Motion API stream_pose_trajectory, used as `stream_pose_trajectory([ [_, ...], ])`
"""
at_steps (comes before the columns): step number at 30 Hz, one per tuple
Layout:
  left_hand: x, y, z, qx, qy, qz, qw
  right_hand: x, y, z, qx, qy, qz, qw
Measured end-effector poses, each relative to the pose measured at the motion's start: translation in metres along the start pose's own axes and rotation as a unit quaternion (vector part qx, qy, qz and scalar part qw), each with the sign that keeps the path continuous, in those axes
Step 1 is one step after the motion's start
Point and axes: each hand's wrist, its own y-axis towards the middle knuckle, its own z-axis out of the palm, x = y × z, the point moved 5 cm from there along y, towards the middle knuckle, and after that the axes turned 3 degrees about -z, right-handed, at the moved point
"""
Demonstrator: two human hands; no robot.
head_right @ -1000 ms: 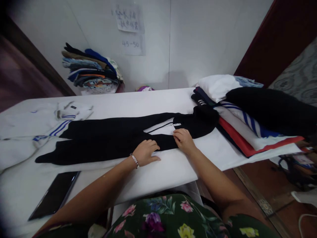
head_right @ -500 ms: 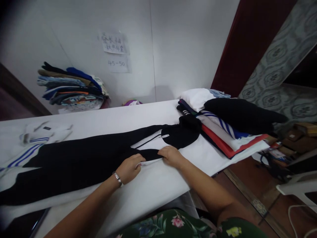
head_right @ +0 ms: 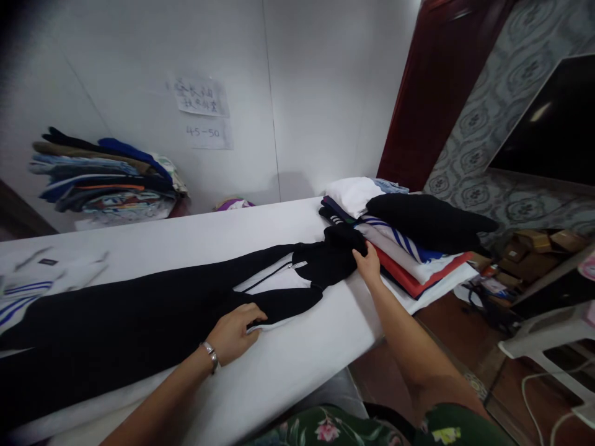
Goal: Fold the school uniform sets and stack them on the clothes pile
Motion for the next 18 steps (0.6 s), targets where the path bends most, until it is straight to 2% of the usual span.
stream_pose_trajectory([
  [3,0.000,0.000,0.000,-0.001,0.000,0.003,1.000,-0.019,0.011,0.010,0.012,-0.006,0.045,0.999],
  [7,0.001,-0.001,0.000,-0.007,-0.003,0.005,1.000,-0.003,0.019,0.017,0.038,-0.102,0.006,0.994],
  [9,0.002,-0.001,0.000,-0.010,-0.006,0.007,1.000,0.011,0.025,0.017,0.042,-0.117,-0.030,0.992],
  [12,0.003,-0.001,0.001,-0.015,-0.009,0.010,1.000,0.026,0.037,0.012,0.031,-0.044,-0.049,0.997],
  [15,0.002,-0.001,0.002,-0.021,-0.011,0.015,1.000,0.032,0.050,0.009,0.010,0.059,0.001,0.998],
  [18,0.001,-0.001,0.001,-0.026,-0.014,0.017,0.999,0.043,0.062,0.012,-0.009,0.108,0.038,0.993],
])
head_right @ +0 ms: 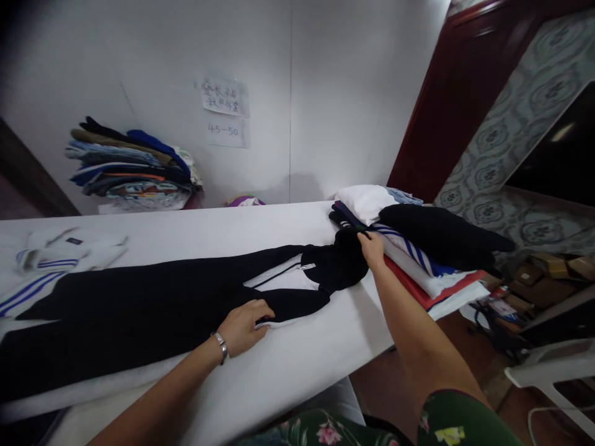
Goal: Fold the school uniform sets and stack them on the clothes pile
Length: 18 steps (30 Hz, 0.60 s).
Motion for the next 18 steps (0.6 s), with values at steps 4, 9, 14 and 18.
stream_pose_trajectory([
  [4,0.000,0.000,0.000,-0.013,-0.013,0.007,1.000,0.036,0.005,0.015,-0.022,0.091,0.023,0.995],
  [9,0.007,0.002,-0.001,-0.021,-0.145,-0.016,0.989,0.137,-0.023,0.039,0.038,0.177,-0.114,0.977],
  [14,0.023,0.007,-0.010,-0.064,-0.499,-0.098,0.859,0.225,-0.104,0.089,0.157,0.075,-0.312,0.934],
  [18,0.043,0.006,-0.025,-0.108,-0.655,-0.127,0.737,0.246,-0.192,0.146,0.320,0.019,-0.435,0.841],
])
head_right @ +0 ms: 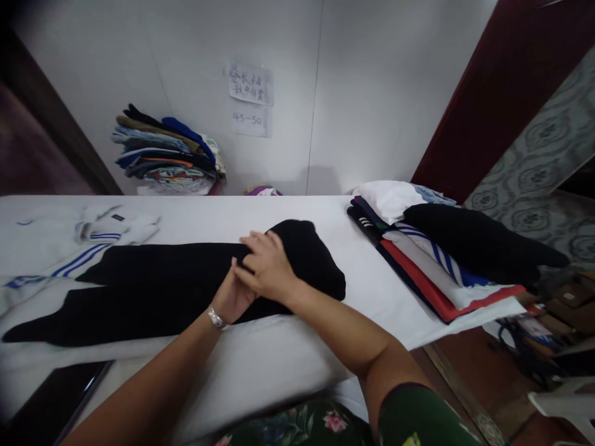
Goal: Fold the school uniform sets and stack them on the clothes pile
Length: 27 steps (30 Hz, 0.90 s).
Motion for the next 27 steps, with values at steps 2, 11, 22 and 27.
stream_pose_trajectory([
  [2,-0.003,0.001,-0.014,-0.032,-0.023,-0.018,0.999,0.018,-0.007,0.033,0.065,-0.007,-0.035,0.997],
  [11,0.002,-0.001,-0.021,-0.035,-0.186,-0.123,0.974,0.014,-0.059,-0.008,-0.013,0.036,-0.050,0.998],
  [22,0.004,-0.014,0.013,-0.018,-0.209,-0.135,0.968,-0.087,-0.095,-0.025,-0.045,0.164,0.302,0.938],
  [27,0.003,-0.016,0.016,-0.004,-0.235,-0.111,0.966,-0.082,-0.083,-0.028,-0.087,0.263,0.320,0.906],
])
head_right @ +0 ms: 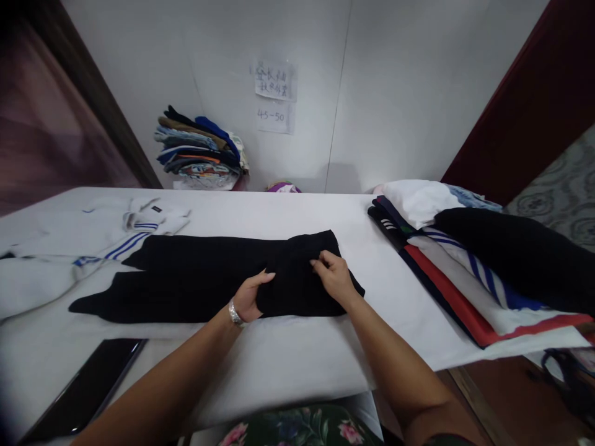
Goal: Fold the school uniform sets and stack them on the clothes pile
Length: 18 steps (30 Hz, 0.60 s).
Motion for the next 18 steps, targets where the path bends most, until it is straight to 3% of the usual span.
stream_pose_trajectory([
  [7,-0.012,0.011,-0.016,-0.130,0.091,0.080,0.984,0.017,0.003,-0.039,-0.122,0.127,-0.015,0.984],
  [11,-0.017,0.020,-0.019,-0.160,0.165,0.157,0.961,0.021,0.008,-0.051,-0.170,0.194,-0.008,0.966],
  [15,-0.039,0.010,-0.017,-0.233,0.296,0.260,0.889,0.026,0.016,-0.060,-0.213,0.218,-0.007,0.952],
  [18,-0.058,-0.013,0.002,-0.245,0.392,0.331,0.822,0.028,0.021,-0.066,-0.231,0.218,-0.006,0.948],
])
